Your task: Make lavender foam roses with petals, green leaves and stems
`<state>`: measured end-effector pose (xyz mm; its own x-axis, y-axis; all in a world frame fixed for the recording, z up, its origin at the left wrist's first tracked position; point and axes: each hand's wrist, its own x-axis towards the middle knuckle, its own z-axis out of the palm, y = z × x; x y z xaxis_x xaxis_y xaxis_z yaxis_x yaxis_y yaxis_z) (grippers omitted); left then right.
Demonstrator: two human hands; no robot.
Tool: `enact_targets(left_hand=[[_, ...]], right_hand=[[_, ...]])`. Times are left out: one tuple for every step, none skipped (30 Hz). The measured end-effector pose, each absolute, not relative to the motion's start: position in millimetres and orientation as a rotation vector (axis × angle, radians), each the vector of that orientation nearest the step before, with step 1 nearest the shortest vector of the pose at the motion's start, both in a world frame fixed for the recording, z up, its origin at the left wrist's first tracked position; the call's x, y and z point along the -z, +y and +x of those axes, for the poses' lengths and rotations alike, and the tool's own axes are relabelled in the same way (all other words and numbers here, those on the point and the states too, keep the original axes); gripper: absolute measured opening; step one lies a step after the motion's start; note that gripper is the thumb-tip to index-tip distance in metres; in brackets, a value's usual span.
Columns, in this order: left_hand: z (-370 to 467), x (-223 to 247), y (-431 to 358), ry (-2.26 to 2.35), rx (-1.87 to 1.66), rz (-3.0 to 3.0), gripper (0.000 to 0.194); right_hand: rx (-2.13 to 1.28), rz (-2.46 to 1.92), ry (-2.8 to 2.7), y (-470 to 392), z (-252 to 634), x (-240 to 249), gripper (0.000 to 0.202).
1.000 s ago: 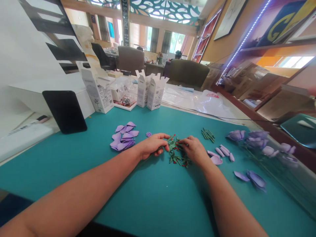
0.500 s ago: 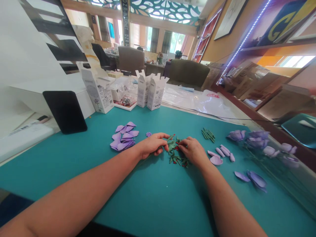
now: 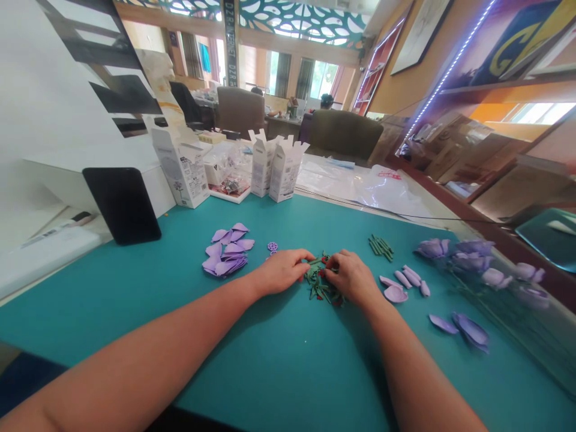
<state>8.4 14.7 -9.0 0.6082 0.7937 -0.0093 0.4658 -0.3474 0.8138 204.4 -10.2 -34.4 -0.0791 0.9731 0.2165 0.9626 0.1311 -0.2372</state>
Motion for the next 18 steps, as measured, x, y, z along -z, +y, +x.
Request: enact_targets(left_hand=[[8,8,14,1.004,-0.501,2.030,0.032],[9,8,13,1.015,-0.503,2.055,0.031],[9,7,12,1.029,-0.505,2.079,0.030],[9,6,12,1.044,-0.508,2.101,0.029],[9,5,11,1.057,-0.510,2.121,0.029],[9,5,10,1.066,-0.509,2.137,0.029],[9,4,10,1.070,-0.506,2.149,0.030],[9,4,9,1.067,-0.502,2.156,0.031],[9,4,9,1.056,-0.499,2.160,0.031],[9,4,9,1.040,-0.498,2.160,0.031],[9,3,9,1.024,-0.499,2.157,0.031],[8,3,9,1.008,-0.503,2.154,0.030],[8,3,9,0.993,-0.506,2.151,0.030],[8,3,9,0.983,-0.510,2.148,0.030],[8,2,9,0.977,-0.513,2.145,0.030],[8,2,8,0.973,-0.515,2.142,0.029],[8,2,8,0.970,-0.515,2.140,0.029],[8,1,8,0.969,-0.515,2.137,0.029]], right_hand=[[-0.081,-1.878,-2.047,-11,205,32,0.006],[-0.133,-1.875,-1.984,-12,206,29,0.006],[-0.204,-1.866,-1.910,-14,207,26,0.006],[-0.287,-1.842,-1.834,-15,208,23,0.007],[-0.375,-1.798,-1.765,-17,209,19,0.009],[-0.464,-1.736,-1.708,-18,209,16,0.013],[-0.549,-1.668,-1.667,-20,210,13,0.017],[-0.628,-1.609,-1.640,-21,209,10,0.021],[-0.694,-1.563,-1.625,-22,209,8,0.024],[-0.745,-1.532,-1.615,-23,208,6,0.026],[-0.784,-1.516,-1.604,-24,207,5,0.027],[-0.811,-1.508,-1.590,-24,206,4,0.028],[-0.827,-1.502,-1.572,-24,205,3,0.028],[-0.834,-1.497,-1.551,-25,205,3,0.029],[-0.839,-1.495,-1.537,-25,204,3,0.029],[-0.840,-1.496,-1.529,-25,204,3,0.029],[-0.835,-1.500,-1.526,-25,204,3,0.029],[-0.827,-1.505,-1.527,-25,204,3,0.029]])
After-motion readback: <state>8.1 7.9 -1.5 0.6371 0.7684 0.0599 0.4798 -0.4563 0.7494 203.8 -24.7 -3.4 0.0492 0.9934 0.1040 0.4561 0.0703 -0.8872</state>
